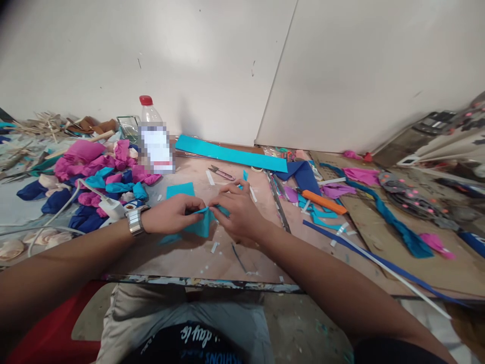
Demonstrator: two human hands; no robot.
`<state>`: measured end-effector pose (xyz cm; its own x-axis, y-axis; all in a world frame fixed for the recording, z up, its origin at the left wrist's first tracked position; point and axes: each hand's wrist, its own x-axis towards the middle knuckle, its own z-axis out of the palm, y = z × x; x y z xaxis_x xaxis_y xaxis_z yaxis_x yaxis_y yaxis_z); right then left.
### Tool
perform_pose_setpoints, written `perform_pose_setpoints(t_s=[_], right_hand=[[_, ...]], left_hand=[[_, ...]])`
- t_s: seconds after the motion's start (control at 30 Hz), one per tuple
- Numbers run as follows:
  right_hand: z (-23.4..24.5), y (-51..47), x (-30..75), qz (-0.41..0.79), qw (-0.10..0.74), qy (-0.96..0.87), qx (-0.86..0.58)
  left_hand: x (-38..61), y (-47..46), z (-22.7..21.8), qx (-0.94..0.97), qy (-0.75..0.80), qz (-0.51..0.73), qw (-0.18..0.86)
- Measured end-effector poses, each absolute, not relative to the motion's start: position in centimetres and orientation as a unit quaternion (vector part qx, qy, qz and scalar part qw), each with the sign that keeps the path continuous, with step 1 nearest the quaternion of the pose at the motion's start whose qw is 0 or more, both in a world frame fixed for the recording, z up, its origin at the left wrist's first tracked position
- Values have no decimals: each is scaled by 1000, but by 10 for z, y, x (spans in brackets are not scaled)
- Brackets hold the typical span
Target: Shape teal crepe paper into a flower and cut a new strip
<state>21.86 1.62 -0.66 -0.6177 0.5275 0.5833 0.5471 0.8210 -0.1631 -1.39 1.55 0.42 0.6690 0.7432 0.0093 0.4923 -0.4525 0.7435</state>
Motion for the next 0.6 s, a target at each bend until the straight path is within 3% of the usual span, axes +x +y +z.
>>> perform_pose_setpoints(t_s=[0.5, 0.6], right_hand=[[-3, 23, 222, -42, 313, -920, -234], [-3, 23, 222, -39, 316, -920, -229]], left_hand=[[-18, 26, 0, 615, 365, 154, 681], [-18, 24, 2, 648, 389, 174, 632]])
